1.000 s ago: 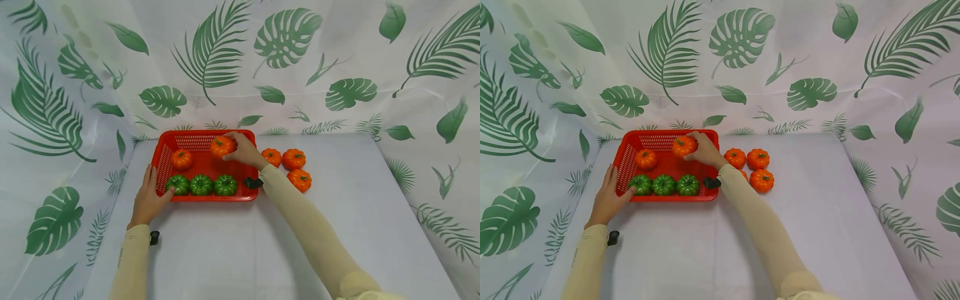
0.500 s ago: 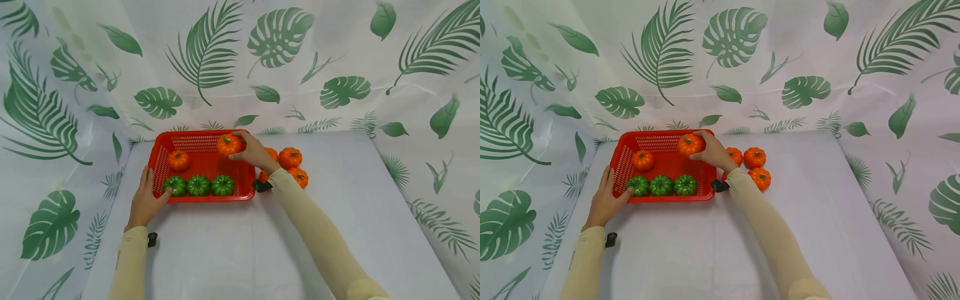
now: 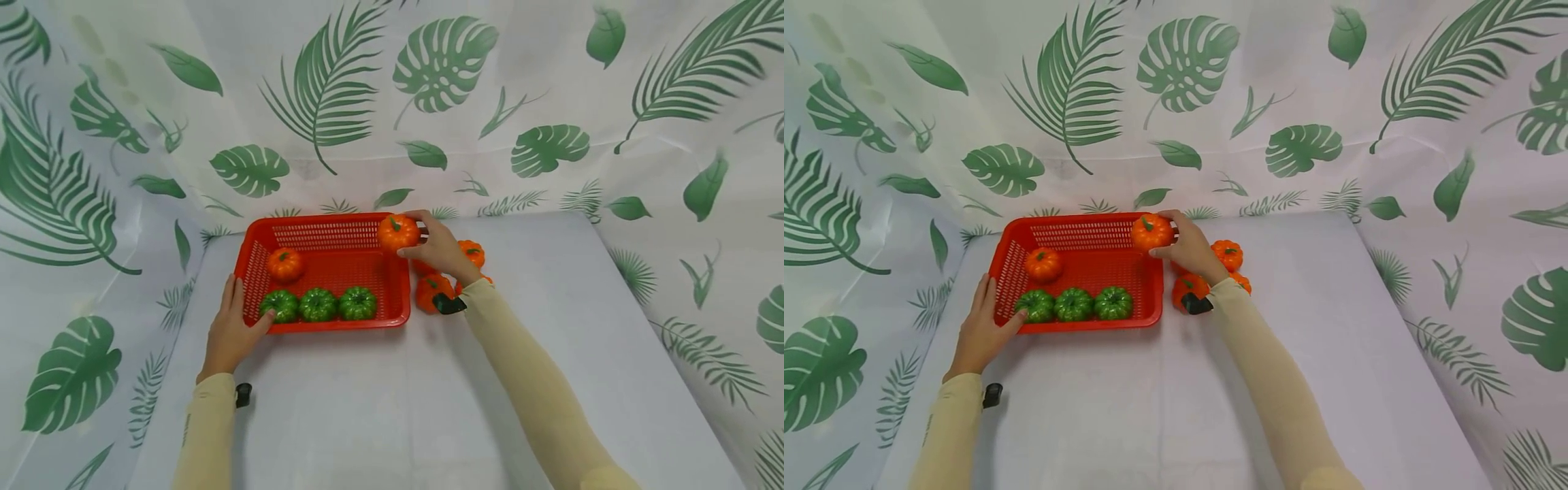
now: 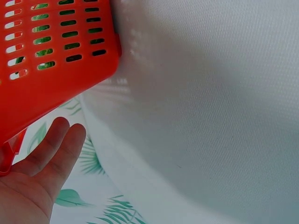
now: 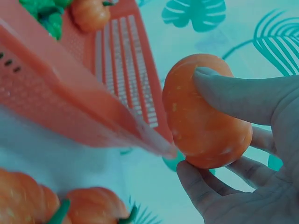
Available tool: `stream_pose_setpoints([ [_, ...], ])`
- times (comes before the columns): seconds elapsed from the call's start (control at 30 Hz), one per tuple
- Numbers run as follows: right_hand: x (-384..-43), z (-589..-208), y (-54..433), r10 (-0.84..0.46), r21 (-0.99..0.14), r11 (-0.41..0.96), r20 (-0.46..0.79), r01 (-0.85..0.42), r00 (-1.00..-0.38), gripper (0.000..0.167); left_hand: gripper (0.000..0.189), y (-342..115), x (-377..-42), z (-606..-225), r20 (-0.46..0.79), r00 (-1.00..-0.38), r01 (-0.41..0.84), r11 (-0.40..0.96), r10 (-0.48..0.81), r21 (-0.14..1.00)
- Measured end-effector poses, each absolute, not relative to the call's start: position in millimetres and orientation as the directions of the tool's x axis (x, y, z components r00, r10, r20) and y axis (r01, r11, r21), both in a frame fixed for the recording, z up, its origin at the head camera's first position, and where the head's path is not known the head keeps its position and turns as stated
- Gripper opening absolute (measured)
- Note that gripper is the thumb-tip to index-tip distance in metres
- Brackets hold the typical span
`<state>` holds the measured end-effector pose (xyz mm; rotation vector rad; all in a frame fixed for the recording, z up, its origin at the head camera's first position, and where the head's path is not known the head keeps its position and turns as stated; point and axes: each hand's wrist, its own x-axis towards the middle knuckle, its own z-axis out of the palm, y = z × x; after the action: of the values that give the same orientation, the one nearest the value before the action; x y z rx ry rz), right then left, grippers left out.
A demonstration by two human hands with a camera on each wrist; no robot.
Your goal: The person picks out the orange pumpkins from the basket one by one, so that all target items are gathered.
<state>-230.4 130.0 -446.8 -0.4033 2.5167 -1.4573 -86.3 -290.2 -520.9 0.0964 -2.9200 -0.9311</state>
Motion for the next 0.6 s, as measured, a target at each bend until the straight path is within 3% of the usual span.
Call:
stream_pose_setpoints([
  [0.6,-229.3,-450.2,182.2,-0.21,-0.89,0.453,-0.053,-0.048,-0.976,0.077,0.103,-288.5,-86.1,-517.9,0.054,-0.995,-0.04,0.82,-0.086,0.571],
])
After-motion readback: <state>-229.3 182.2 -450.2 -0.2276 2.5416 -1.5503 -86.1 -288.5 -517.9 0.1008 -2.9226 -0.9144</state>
